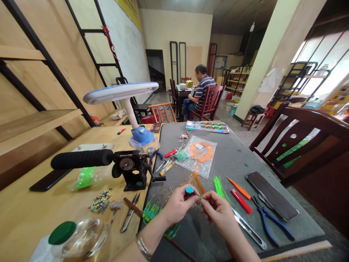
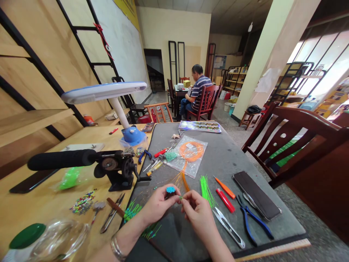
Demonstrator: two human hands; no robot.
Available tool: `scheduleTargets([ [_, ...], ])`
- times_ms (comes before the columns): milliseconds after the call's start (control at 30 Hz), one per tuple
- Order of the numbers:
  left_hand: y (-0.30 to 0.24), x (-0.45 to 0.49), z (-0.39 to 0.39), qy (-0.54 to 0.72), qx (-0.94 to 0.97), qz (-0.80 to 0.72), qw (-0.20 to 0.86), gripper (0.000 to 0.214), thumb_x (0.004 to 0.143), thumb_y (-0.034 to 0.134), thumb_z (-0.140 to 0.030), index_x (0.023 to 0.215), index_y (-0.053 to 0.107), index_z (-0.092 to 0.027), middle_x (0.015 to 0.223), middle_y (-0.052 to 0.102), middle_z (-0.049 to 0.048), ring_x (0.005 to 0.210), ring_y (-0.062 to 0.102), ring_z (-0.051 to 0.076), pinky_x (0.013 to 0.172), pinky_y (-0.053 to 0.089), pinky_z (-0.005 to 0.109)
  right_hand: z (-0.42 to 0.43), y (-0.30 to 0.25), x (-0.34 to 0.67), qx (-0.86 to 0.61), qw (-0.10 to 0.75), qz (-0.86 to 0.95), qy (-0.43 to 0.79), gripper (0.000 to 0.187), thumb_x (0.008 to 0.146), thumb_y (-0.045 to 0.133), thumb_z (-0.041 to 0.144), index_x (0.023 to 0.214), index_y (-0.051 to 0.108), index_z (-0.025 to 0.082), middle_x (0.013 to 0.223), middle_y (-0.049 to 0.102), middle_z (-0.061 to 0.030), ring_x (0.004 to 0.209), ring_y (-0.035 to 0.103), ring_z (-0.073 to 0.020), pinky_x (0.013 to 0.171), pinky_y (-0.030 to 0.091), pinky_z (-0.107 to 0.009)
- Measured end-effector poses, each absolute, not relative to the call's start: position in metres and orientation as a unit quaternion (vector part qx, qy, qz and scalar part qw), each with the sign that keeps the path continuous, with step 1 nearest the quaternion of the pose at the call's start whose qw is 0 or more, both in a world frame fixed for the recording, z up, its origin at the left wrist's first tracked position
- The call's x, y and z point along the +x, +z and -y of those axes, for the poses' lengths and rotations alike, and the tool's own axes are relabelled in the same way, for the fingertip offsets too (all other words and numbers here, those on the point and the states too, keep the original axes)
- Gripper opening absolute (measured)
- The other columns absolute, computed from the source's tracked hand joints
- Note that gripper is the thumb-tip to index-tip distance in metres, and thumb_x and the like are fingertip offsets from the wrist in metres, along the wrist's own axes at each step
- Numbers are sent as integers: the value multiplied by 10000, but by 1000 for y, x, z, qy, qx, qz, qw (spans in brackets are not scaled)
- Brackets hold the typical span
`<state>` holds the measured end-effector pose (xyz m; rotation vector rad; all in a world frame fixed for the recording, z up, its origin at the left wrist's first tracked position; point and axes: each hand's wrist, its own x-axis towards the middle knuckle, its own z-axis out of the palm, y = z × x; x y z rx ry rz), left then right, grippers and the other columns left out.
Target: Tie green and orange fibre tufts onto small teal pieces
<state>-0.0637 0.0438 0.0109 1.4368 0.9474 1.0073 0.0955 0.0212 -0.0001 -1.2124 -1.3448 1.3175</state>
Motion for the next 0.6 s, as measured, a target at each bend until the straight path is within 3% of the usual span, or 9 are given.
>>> scheduleTargets([
  [433,10,-64,-44,418,606,-397,549,71,790,608,-217,805,598,-148,732,618,10,724,573,151,714,439,258,-22,-10,100,-493,421,645,405,169,840,533,303,723,569,187,605,542,26,509,467,-99,486,353,-208],
  [600,9,-64,-43,415,613,-404,538,61,775,614,-195,809,618,-144,730,619,10,717,570,149,694,441,248,-23,-4,98,-499,415,662,375,181,845,535,311,721,583,188,614,564,17,544,492,-112,517,366,-214],
])
